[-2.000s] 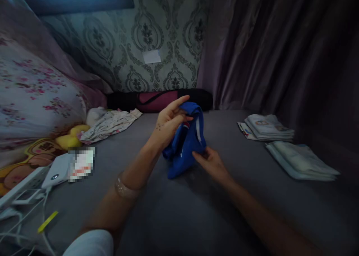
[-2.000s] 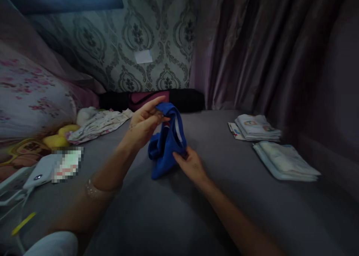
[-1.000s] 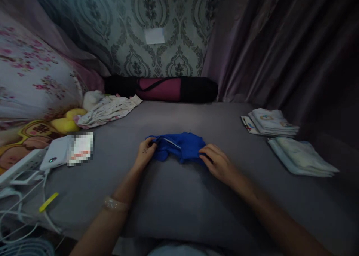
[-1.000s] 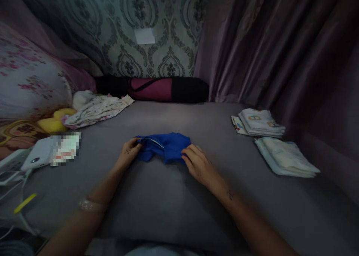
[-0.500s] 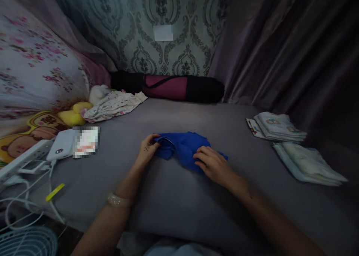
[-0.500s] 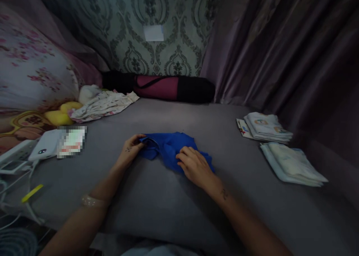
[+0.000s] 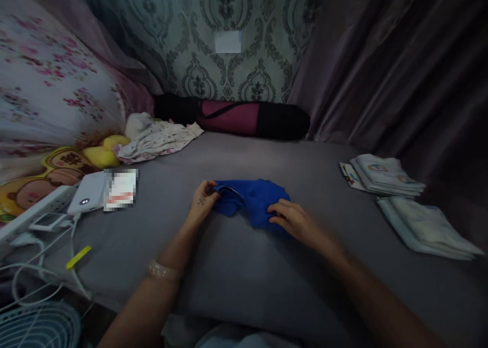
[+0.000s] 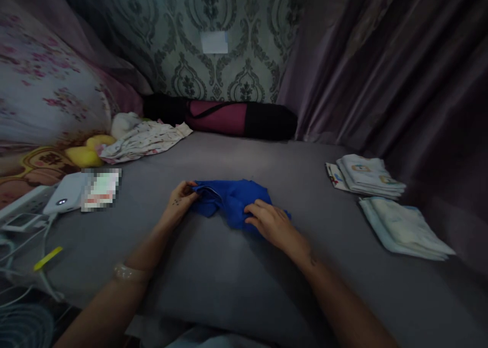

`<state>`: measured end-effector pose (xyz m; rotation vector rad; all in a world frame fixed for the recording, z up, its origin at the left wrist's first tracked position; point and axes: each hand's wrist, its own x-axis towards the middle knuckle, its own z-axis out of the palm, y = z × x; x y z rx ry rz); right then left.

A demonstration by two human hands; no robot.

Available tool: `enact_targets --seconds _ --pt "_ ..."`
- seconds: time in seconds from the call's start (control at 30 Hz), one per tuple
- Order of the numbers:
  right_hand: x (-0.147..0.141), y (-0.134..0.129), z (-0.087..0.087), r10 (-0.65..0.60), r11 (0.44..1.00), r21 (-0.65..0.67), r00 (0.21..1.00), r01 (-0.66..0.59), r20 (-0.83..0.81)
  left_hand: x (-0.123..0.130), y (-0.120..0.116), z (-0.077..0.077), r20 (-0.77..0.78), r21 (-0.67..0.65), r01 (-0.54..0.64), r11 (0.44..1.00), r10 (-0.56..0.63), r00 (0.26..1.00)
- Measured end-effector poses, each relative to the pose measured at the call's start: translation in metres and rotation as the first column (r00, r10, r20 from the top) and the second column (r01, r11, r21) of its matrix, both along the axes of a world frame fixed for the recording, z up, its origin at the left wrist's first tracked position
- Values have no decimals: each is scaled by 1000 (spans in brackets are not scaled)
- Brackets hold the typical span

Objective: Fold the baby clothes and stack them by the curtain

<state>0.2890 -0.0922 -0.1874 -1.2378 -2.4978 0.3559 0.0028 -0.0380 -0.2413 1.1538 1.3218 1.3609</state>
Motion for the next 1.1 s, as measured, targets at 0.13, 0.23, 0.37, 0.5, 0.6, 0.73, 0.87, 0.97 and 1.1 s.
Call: enact_targets --seconds 0.13,0.23,0.37,0.5,0.6,0.73,0.87,0.97,1.1 --pt "18 7 20 -112 988 103 993 116 -43 1 -1 2 -32 2 6 1000 -6 999" --pt "25 12 19 -260 956 153 964 250 48 2 -1 2 -87 -10 55 998 -56 995" --pt "23 15 7 -207 968 147 978 202 26 1 0 -1 -161 -16 80 997 -82 984" --pt "14 19 0 -186 980 57 979 191 -78 0 1 -2 -149 -30 80 996 -84 985" --pt "6 21 0 -219 976 -19 973 218 -76 1 1 0 -140 -21 88 996 -90 986" --pt "-4 22 1 -250 968 -45 966 248 -70 1 0 0 -147 -7 66 998 -67 987" --pt "-11 21 4 -250 966 -89 965 243 -75 0 1 -1 -198 5 47 999 -45 979" --pt "-13 20 7 -212 973 -114 972 201 -99 -3 3 -3 -327 82 -48 995 72 942" --pt "-7 18 11 -214 974 -105 965 200 -149 -10 6 -2 -418 231 -159 960 245 875"
